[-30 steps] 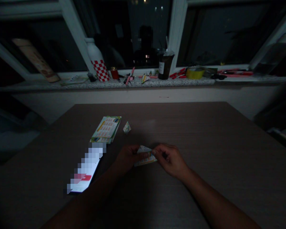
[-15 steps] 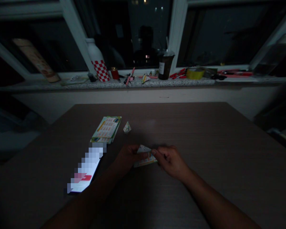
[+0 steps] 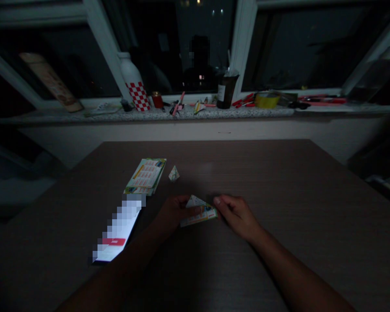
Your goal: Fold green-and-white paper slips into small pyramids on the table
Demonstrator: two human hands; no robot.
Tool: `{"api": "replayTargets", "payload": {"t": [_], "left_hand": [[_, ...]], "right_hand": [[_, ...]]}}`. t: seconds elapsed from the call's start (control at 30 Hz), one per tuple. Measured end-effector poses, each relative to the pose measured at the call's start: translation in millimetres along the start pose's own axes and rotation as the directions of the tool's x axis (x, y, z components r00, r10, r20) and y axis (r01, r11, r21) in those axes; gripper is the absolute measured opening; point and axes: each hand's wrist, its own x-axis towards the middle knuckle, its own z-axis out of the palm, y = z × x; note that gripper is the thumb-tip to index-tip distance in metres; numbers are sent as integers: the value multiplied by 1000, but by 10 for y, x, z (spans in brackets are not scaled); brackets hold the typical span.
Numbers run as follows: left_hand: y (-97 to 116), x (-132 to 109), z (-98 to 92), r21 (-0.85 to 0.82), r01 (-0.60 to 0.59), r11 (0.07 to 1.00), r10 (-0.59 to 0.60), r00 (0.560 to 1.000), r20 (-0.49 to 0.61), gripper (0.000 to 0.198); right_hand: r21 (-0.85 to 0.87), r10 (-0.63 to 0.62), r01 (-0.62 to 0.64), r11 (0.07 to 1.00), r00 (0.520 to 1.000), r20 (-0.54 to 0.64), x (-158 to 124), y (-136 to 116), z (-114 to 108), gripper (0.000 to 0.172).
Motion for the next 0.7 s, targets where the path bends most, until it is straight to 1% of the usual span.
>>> {"api": "replayTargets", "payload": {"t": [0.1, 0.2, 0.43, 0.5, 0.6, 0.7], "left_hand": [[-6, 6, 7, 12, -9, 1000, 9, 1000, 13, 30], [-24, 20, 23, 14, -26, 1000, 26, 999, 33, 32], [-32, 16, 46, 79, -30, 996, 27, 999, 42, 28], [-26, 11, 44, 73, -47, 996, 44, 998, 50, 28], [-23, 10, 43, 52, -56, 997, 53, 997, 54, 29], [-29, 13, 44, 25, -43, 999, 41, 997, 58, 30]], "right_hand": [[-50, -35, 34, 998, 999, -25, -1, -21, 29, 30], [-83, -67, 65, 994, 998, -15, 0, -59, 49, 24], [-240, -111, 134, 962, 988, 108, -1, -106, 91, 32], [-272, -114, 142, 952, 987, 115, -1, -113, 103, 33], [-275, -108, 130, 953, 990, 96, -3, -126, 114, 37], [-213, -60, 79, 974, 994, 97, -9, -133, 120, 40]]}}
